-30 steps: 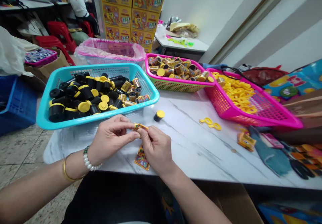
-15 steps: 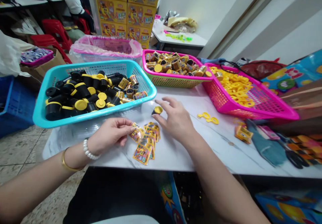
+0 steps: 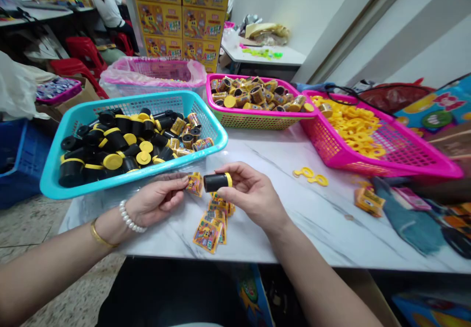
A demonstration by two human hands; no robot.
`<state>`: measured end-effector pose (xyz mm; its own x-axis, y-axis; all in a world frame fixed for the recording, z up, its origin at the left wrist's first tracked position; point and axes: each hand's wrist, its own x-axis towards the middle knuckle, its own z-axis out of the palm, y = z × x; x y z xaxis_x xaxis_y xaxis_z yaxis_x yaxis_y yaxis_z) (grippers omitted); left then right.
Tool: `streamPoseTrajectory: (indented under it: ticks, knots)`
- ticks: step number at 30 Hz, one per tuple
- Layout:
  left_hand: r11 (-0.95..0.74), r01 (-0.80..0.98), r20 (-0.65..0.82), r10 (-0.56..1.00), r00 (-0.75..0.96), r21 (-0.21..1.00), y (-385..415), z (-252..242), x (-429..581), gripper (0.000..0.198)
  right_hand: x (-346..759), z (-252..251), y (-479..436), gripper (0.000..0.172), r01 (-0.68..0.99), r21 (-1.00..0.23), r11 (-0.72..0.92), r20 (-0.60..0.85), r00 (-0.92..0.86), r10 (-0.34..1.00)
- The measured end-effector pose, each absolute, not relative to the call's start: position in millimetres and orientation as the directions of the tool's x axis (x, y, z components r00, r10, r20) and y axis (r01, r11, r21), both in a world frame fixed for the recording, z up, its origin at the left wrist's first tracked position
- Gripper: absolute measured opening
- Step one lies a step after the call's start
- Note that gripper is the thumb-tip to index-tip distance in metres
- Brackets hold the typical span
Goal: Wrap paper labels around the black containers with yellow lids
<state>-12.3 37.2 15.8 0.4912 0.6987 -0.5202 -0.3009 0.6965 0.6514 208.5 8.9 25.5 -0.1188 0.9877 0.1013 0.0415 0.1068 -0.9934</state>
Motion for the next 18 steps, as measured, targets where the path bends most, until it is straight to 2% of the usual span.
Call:
streamPoseTrajectory:
  ticks: [7, 11, 15, 18]
  knots:
    - [0.706, -0.322, -0.529, 0.695, 0.487, 0.632, 36.6, 18.6, -10.5, 0.013, 197.2, 24.0, 7.4, 0.036, 0.091, -0.988, 0.122, 0.110, -0.128, 0.986]
    - [0.692, -0.378, -0.549, 0.720, 0.424, 0.615, 37.4, 21.6, -9.9, 0.014, 196.1, 25.1, 4.2, 0.026, 0.228, -0.964, 0.138, 0.122, -0.083, 0.989]
    - [0.663, -0.392, -0.509, 0.745, 0.431, 0.637, 37.4, 20.0, -9.6, 0.007, 194.8, 20.6, 0.2, 0.024, 0.440, -0.851, 0.286, 0.265, -0.110, 0.958]
    - [0.657, -0.344, -0.479, 0.738, 0.476, 0.671, 35.9, 17.4, -10.5, 0.011, 192.9, 15.8, -2.9, 0.025, 0.475, -0.799, 0.368, 0.355, -0.122, 0.927]
